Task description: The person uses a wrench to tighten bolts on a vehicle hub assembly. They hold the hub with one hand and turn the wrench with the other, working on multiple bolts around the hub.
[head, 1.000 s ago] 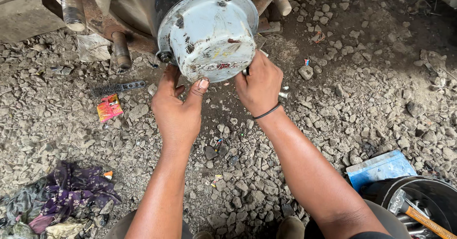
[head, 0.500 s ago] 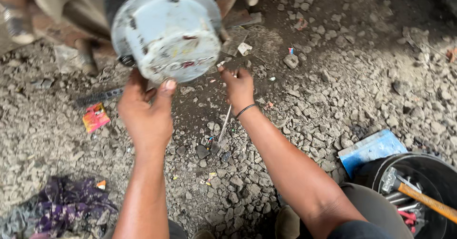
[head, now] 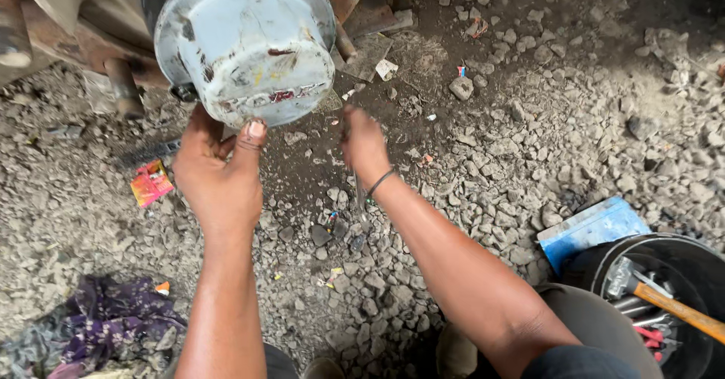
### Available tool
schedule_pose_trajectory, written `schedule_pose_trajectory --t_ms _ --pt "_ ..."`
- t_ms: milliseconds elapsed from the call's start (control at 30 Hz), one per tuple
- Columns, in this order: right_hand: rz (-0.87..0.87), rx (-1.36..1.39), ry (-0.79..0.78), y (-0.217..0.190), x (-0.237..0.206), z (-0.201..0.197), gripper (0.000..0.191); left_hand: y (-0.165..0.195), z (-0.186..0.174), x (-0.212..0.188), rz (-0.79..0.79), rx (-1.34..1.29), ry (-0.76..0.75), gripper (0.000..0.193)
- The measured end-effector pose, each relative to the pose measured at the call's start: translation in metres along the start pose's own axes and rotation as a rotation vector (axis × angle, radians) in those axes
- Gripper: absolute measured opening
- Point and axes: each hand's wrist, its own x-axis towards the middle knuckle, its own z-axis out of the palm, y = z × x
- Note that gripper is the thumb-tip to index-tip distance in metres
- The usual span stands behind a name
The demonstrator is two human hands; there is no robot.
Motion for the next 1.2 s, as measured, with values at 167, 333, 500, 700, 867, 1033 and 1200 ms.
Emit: schedule_pose_trajectory --t_ms 167,333,500,700,867,1033,1200 --pt "-0.415 0.078 -0.043 -0.061 -0.012 -0.014 0.028 -0.001 -0.003 0.001 -0.013 -0.057 -0.018 0.047" --pt "-0.888 -0.554 0.081 -0.111 -0.064 -0.007 0.013 0.002 -0.002 0.002 0.003 -0.116 -0.041 0.048" --pt "-1.081 -0.858 0.123 -0.140 -0.063 -0.011 0.011 0.005 -0.003 0.001 -0.007 -0.005 -0.018 0.049" --pt "-1.235 -0.989 0.095 -0.153 -0.049 -0.024 0.016 0.008 -0.004 -0.001 -0.003 0.115 -0.011 0.047" --pt "-0.995 -0.791 0.155 -0.125 -0.045 -0.010 0.012 0.009 -0.002 -0.002 0.004 0.118 -0.015 0.044" --pt "-0.558 -0.321 0.008 -0.122 -0.045 -0.001 0.012 0.010 -0.004 -0.001 -0.020 0.183 -0.007 0.044" --pt "-0.900 -0.734 0.097 -0.135 -0.047 -0.012 0.014 0.011 -0.003 0.004 -0.035 0.092 -0.017 0.044"
